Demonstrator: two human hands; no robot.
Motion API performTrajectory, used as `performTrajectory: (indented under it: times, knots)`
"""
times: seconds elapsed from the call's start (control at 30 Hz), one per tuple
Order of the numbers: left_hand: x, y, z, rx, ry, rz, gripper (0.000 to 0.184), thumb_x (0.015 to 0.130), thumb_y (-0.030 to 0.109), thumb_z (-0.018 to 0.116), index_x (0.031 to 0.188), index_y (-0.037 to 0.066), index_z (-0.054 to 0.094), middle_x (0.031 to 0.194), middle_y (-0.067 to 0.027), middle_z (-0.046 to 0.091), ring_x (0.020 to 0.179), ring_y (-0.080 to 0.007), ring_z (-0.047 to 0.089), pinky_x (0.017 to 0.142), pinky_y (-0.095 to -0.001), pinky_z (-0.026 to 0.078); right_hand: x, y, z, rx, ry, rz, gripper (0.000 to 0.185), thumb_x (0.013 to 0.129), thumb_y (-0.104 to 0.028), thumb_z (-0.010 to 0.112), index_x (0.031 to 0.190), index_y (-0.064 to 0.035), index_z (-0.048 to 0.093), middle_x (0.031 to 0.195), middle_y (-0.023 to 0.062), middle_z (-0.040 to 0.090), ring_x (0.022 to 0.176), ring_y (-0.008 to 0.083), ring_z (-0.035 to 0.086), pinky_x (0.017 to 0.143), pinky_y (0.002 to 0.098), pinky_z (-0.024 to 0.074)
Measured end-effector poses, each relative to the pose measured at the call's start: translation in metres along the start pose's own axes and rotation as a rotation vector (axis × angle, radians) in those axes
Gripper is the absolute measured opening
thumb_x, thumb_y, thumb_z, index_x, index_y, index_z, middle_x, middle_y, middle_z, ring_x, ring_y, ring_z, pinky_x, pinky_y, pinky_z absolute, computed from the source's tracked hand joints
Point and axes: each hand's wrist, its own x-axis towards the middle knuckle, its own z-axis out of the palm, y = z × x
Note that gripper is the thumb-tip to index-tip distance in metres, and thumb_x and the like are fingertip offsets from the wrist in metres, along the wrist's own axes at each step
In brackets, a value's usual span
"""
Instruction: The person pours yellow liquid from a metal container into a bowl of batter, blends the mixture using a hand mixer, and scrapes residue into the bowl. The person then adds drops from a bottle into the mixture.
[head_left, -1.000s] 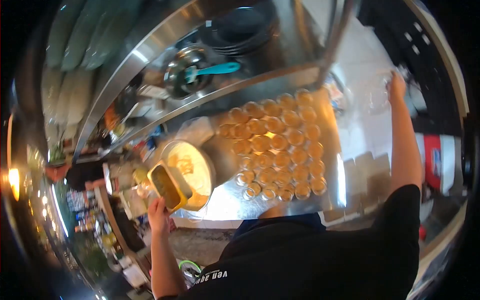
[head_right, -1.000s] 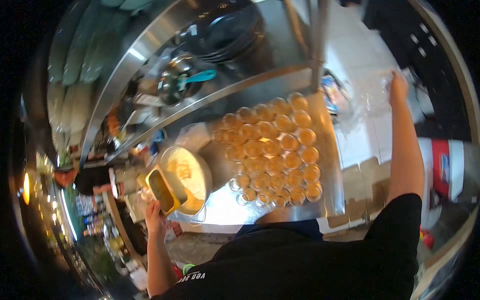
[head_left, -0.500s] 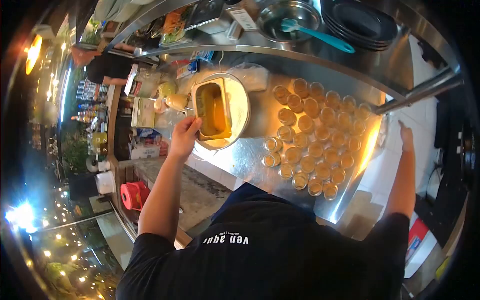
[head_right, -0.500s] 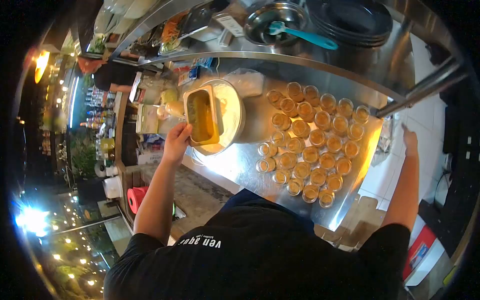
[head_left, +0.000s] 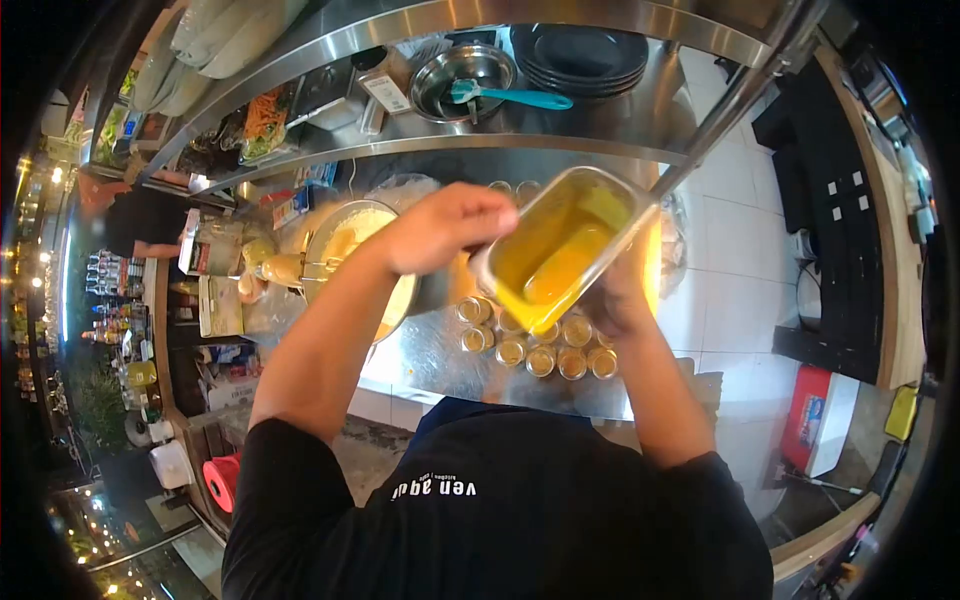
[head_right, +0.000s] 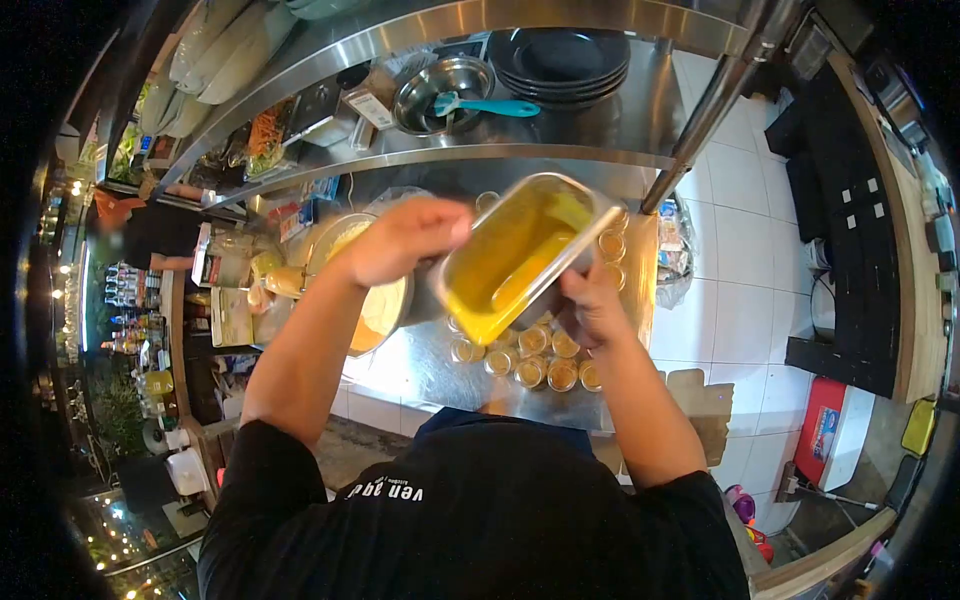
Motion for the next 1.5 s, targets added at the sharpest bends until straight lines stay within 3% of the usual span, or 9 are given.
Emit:
performTrajectory:
  times: [0.33, 0.47, 0.53, 0.63, 0.77, 1.03, 1.13, 1.23, 1.5]
  knots:
    - [0.135, 0.019, -0.014, 1.007, 0.635, 0.186, 0.056, 0.103, 0.021, 0.067, 0.155, 0.008, 0.050, 0.099, -0.0137, 0.079, 0.071, -0.0201, 0.078, 0.066, -0.0359, 0.063, -0.048, -0.039, -0.037, -0.051, -0.114, -0.340, 0.084, 0.079, -0.032, 0.099, 0.146, -0.0088, 0.055, 0.131, 0.0049, 0.071, 0.116, 0.0210, 0.073, 0.098, 0.0369, 0.0636]
    - [0.120, 0.021, -0.025, 0.077, 0.683, 0.271, 0.041, 0.104, 0.018, 0.063, 0.138, -0.004, 0.059, 0.118, -0.0187, 0.076, 0.085, -0.0261, 0.081, 0.075, -0.0376, 0.065, -0.064, -0.037, -0.047, -0.122, -0.056, -0.346, 0.082, 0.074, -0.009, 0.094, 0.146, -0.0061, 0.055, 0.131, 0.0069, 0.069, 0.118, 0.0223, 0.072, 0.098, 0.0388, 0.0632]
    - [0.077, 0.019, -0.044, -0.432, 0.450, 0.478, 0.045, 0.106, 0.021, 0.055, 0.145, -0.001, 0.056, 0.137, -0.0240, 0.067, 0.116, -0.0363, 0.073, 0.101, -0.0405, 0.060, -0.066, -0.036, -0.062, -0.117, -0.002, -0.309, 0.088, 0.070, -0.001, 0.092, 0.148, -0.0059, 0.054, 0.133, 0.0081, 0.068, 0.120, 0.0228, 0.070, 0.100, 0.0384, 0.0623]
    - [-0.014, 0.036, -0.033, -0.580, 0.289, 0.533, 0.057, 0.109, 0.037, 0.046, 0.148, -0.005, 0.053, 0.145, -0.0269, 0.063, 0.128, -0.0384, 0.067, 0.114, -0.0460, 0.049, -0.063, -0.041, -0.011, -0.256, -0.061, -0.439, 0.103, 0.065, -0.005, 0.099, 0.154, -0.0095, 0.048, 0.143, 0.0074, 0.063, 0.131, 0.0223, 0.064, 0.108, 0.0393, 0.0575]
    - [-0.120, 0.004, -0.043, -0.636, 0.081, 0.574, 0.061, 0.110, 0.042, 0.046, 0.152, -0.002, 0.051, 0.150, -0.0296, 0.059, 0.129, -0.0375, 0.064, 0.114, -0.0447, 0.048, -0.041, -0.033, 0.032, -0.597, -0.023, -0.522, 0.122, 0.053, -0.009, 0.105, 0.157, -0.0121, 0.043, 0.151, 0.0069, 0.058, 0.139, 0.0237, 0.058, 0.117, 0.0404, 0.0504]
    - [-0.305, -0.106, -0.126, -0.511, 0.298, 0.240, 0.056, 0.099, 0.000, 0.054, 0.154, 0.007, 0.049, 0.126, -0.0239, 0.071, 0.090, -0.0183, 0.071, 0.082, -0.0302, 0.056, 0.025, 0.047, 0.143, -0.789, -0.157, -0.488, 0.113, 0.059, -0.010, 0.104, 0.155, -0.0119, 0.044, 0.143, 0.0038, 0.062, 0.135, 0.0198, 0.059, 0.116, 0.0361, 0.0495]
    - [-0.343, -0.127, -0.161, -0.361, 0.388, 0.167, 0.052, 0.100, 0.002, 0.061, 0.151, 0.010, 0.054, 0.104, -0.0109, 0.071, 0.084, -0.0140, 0.068, 0.076, -0.0282, 0.053, 0.053, 0.082, 0.183, -0.846, -0.218, -0.431, 0.111, 0.061, -0.010, 0.104, 0.156, -0.0133, 0.045, 0.140, 0.0026, 0.062, 0.134, 0.0182, 0.059, 0.113, 0.0352, 0.0519]
    - [-0.348, -0.122, -0.191, 0.503, 0.596, 0.310, 0.041, 0.101, 0.016, 0.071, 0.142, 0.014, 0.065, 0.080, -0.0065, 0.066, 0.075, -0.0178, 0.067, 0.064, -0.0333, 0.051, 0.081, 0.112, 0.209, -0.868, -0.248, -0.347, 0.106, 0.064, -0.009, 0.102, 0.154, -0.0161, 0.048, 0.137, 0.0009, 0.062, 0.129, 0.0171, 0.061, 0.105, 0.0340, 0.0559]
    - [-0.321, -0.087, -0.241, 1.610, 0.666, 0.669, 0.058, 0.092, 0.014, 0.070, 0.148, 0.030, 0.065, 0.087, -0.0018, 0.064, 0.067, -0.0199, 0.067, 0.059, -0.0346, 0.055, 0.117, 0.138, 0.261, -0.982, -0.392, -0.151, 0.102, 0.066, -0.011, 0.103, 0.153, -0.0147, 0.050, 0.138, 0.0006, 0.062, 0.126, 0.0170, 0.062, 0.103, 0.0335, 0.0565]
